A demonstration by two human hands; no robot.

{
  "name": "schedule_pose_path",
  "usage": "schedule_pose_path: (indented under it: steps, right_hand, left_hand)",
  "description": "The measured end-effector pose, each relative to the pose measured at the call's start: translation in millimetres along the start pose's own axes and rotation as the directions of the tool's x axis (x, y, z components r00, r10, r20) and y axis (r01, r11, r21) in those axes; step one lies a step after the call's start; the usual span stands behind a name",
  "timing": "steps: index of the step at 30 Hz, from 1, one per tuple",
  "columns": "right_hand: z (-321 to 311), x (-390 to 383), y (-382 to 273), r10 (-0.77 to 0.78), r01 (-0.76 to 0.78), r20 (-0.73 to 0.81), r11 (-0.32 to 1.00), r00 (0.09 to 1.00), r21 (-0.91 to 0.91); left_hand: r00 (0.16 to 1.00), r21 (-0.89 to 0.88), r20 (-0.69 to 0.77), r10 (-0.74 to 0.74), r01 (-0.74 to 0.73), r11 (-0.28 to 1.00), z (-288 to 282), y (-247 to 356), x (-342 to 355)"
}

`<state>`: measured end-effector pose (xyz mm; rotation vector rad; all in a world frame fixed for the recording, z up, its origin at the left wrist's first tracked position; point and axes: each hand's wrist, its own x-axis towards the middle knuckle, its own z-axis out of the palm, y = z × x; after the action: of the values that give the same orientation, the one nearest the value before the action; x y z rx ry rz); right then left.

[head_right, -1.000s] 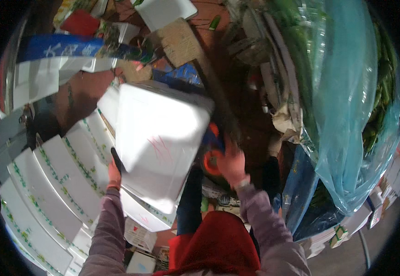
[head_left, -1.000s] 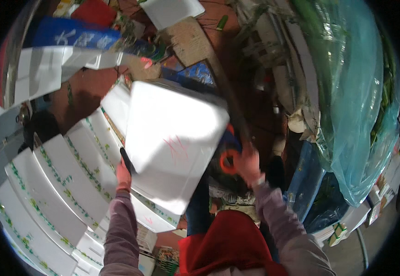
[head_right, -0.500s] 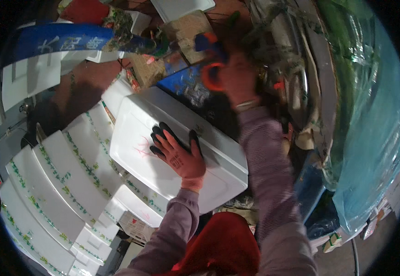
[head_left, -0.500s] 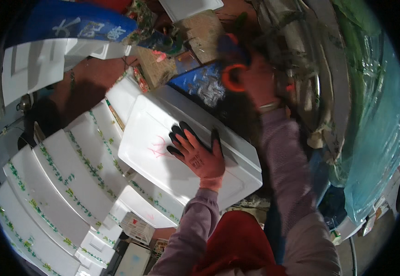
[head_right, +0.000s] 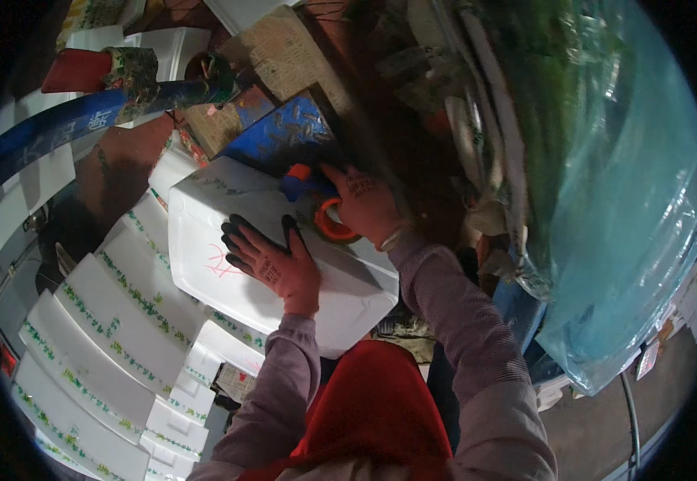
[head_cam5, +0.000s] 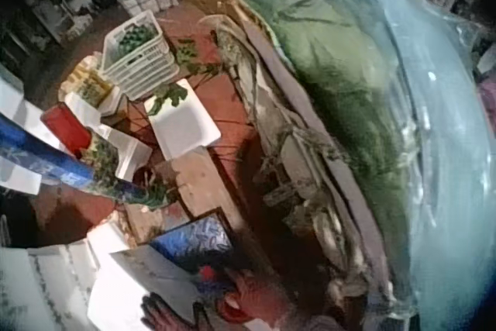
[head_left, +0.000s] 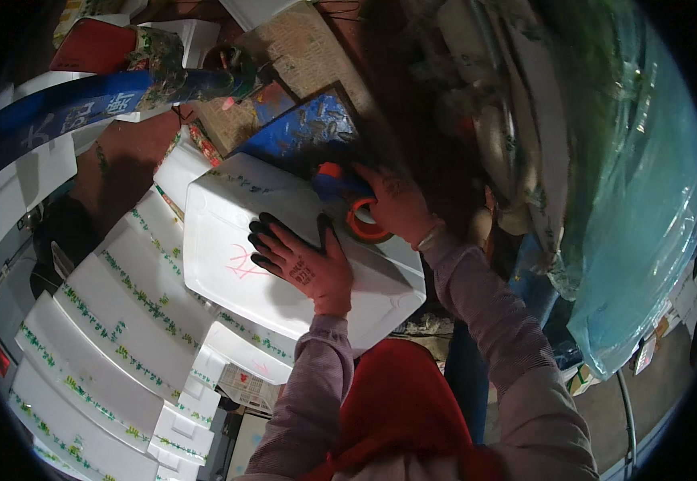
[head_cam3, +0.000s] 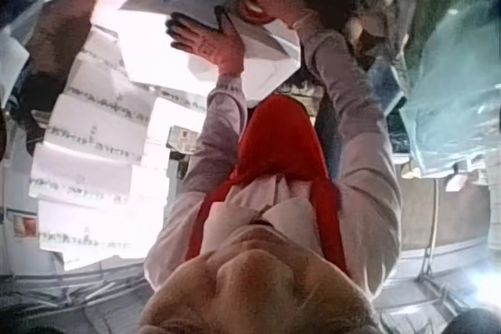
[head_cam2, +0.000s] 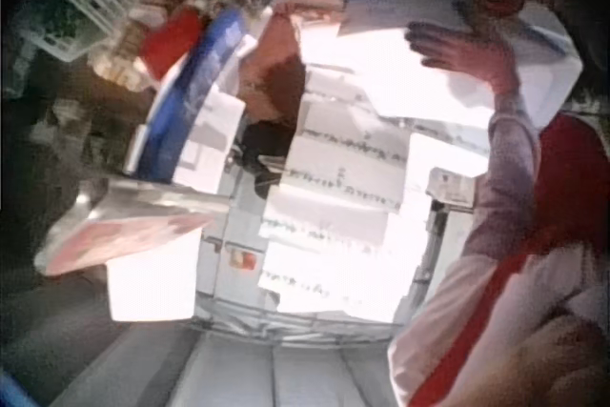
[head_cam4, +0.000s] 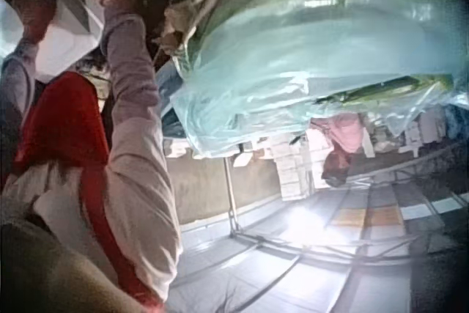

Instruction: The person lines a white styrofoam box with newspaper, places cucumbers inside, and seals the box with tape. The person repeats this process for multiple boxes, arranging cucumbers neatly before closing each container.

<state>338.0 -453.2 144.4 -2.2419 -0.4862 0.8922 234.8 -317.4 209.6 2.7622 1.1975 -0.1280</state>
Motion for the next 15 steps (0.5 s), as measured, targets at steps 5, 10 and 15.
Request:
schedule_pose_path:
  steps: [5, 10, 15]
  right_hand:
    - [-32.9, -78.6, 87.2, -0.142, 0.133, -0.226, 0.990, 0.964, -0.054]
    - [-50.6, -216.9, 138.5, 0.256, -0.213, 0.105, 0.927, 0.961, -0.308]
    - [-61.1, -256.6, 144.8, 0.482, -0.433, 0.168, 0.863, 0.860, -0.259]
  left_hand:
    - [0.999, 0.044, -0.011, -0.042, 0.042, 0.998, 1.7, 5.0, 0.3]
    - [0.998, 0.073, -0.034, -0.047, 0.049, 0.996, 3.1, 6.7, -1.9]
    - [0.997, 0.135, -0.073, -0.002, 0.012, 0.991, 1.5, 9.2, -4.0]
